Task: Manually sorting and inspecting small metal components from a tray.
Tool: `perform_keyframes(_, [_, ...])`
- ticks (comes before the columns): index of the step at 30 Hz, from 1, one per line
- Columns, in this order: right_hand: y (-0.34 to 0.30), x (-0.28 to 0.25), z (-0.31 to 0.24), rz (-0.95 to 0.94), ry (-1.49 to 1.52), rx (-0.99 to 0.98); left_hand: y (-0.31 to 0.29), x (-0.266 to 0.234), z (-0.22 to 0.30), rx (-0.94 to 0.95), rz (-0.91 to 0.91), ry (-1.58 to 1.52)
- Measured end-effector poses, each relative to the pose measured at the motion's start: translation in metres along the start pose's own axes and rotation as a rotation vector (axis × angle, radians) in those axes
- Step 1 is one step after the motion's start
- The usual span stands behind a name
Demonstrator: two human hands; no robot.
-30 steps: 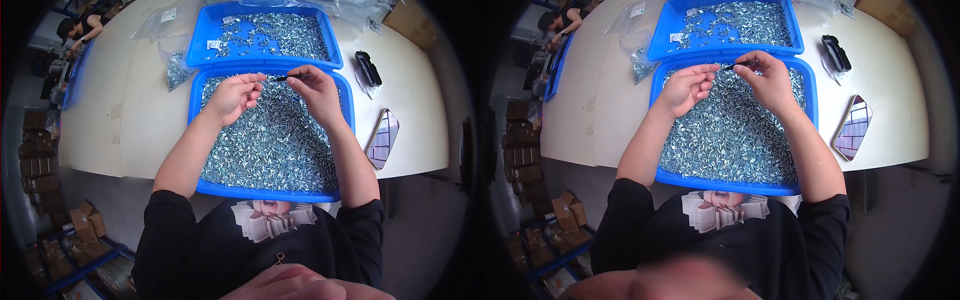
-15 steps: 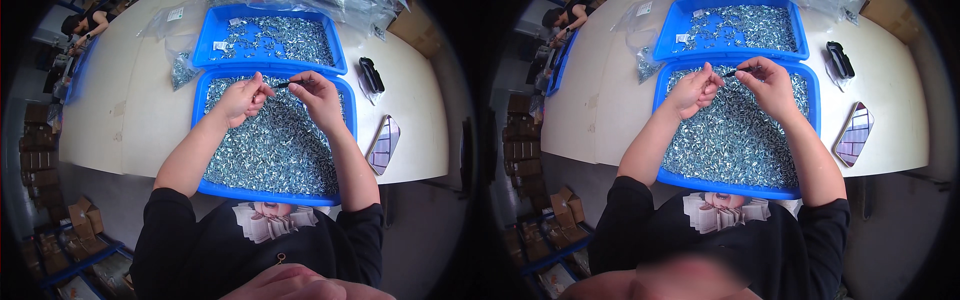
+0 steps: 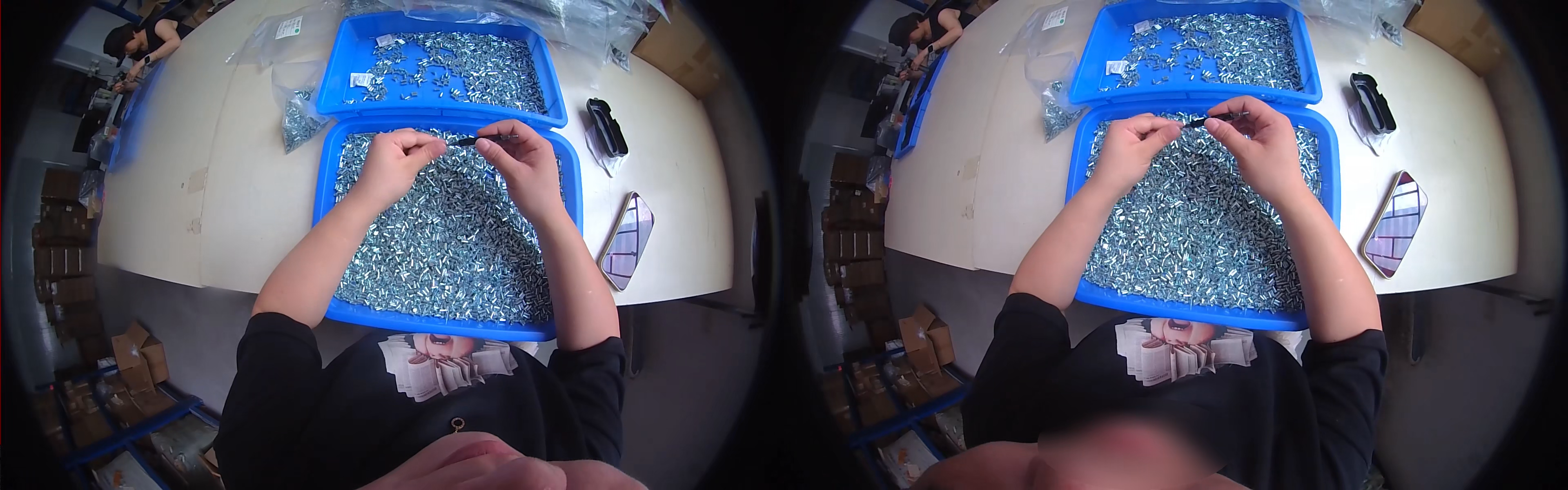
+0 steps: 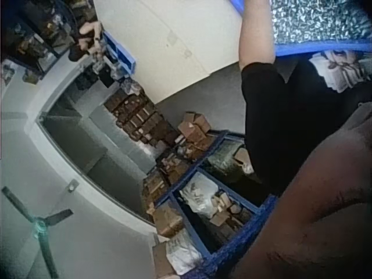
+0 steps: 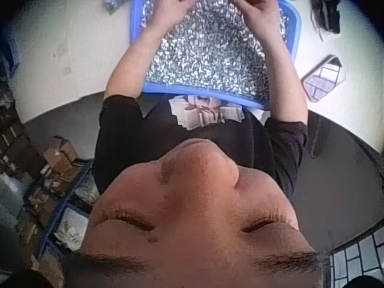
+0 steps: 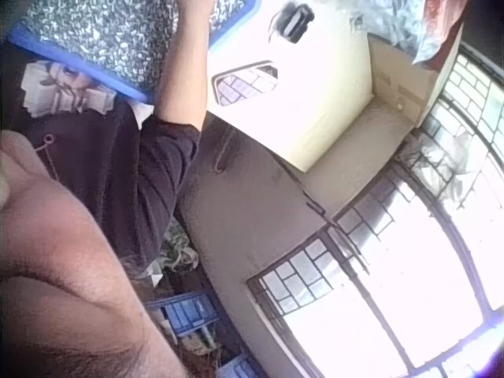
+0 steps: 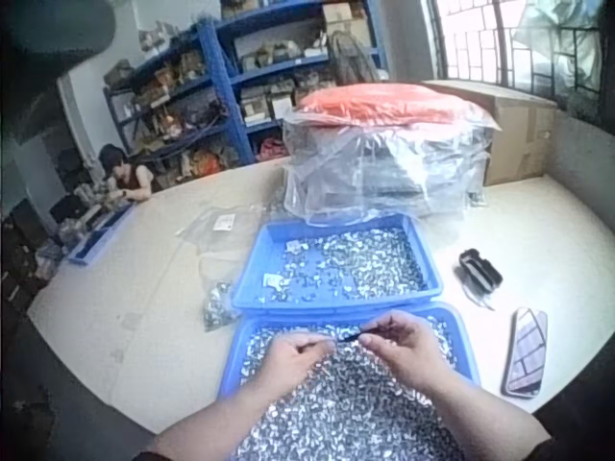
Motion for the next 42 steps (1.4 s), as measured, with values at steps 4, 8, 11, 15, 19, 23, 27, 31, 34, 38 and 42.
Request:
perform_keyframes(4, [-0.001, 0.001, 0.000, -0.024, -0.012, -0.012, -0.012, 0.000, 0.039, 0.432, 0.089, 0.539])
perform_keyframes(8, [-0.004, 0.011, -0.007, -0.090, -0.097, -0.075, -0.016, 0.002, 0.044, 0.544, 0.118, 0.672])
perform_keyframes(11, [-0.007, 0.016, -0.013, -0.105, -0.228, -0.157, -0.020, 0.007, 0.047, 0.577, 0.120, 0.785])
perform_keyframes(15, [-0.011, 0.024, -0.024, -0.144, -0.352, -0.239, -0.025, 0.011, 0.045, 0.654, 0.092, 0.877])
perform_keyframes(19, [-0.015, 0.029, -0.032, -0.187, -0.483, -0.350, -0.030, 0.017, 0.044, 0.670, 0.059, 0.957])
perform_keyframes(23, [-0.012, 0.020, -0.029, -0.129, -0.434, -0.251, -0.027, 0.021, 0.046, 0.666, 0.054, 0.945])
perform_keyframes(27, [-0.007, 0.013, -0.018, -0.098, -0.436, -0.063, -0.025, 0.021, 0.045, 0.673, 0.074, 0.929])
perform_keyframes(31, [-0.004, 0.019, -0.009, -0.102, -0.404, -0.131, -0.024, 0.014, 0.031, 0.679, 0.046, 0.962])
perform_keyframes(34, [-0.006, 0.016, 0.004, -0.092, -0.367, -0.038, -0.019, 0.018, 0.018, 0.745, 0.030, 1.008])
perform_keyframes(38, [-0.003, -0.001, 0.021, -0.100, -0.325, 0.006, -0.020, 0.026, 0.029, 0.559, -0.041, 1.006])
perform_keyframes(42, [-0.004, 0.007, 0.022, -0.162, -0.357, 0.027, -0.020, 0.020, 0.019, 0.557, 0.014, 0.957])
Point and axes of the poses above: each hand's wrist, its own y-axis towards the middle knuckle, its own x-axis out of the palm, z = x × y, the point moved 7 cm from there along y, towards the middle knuckle, and after that the axes turned 1 degree about y, right-handed, at the moved point
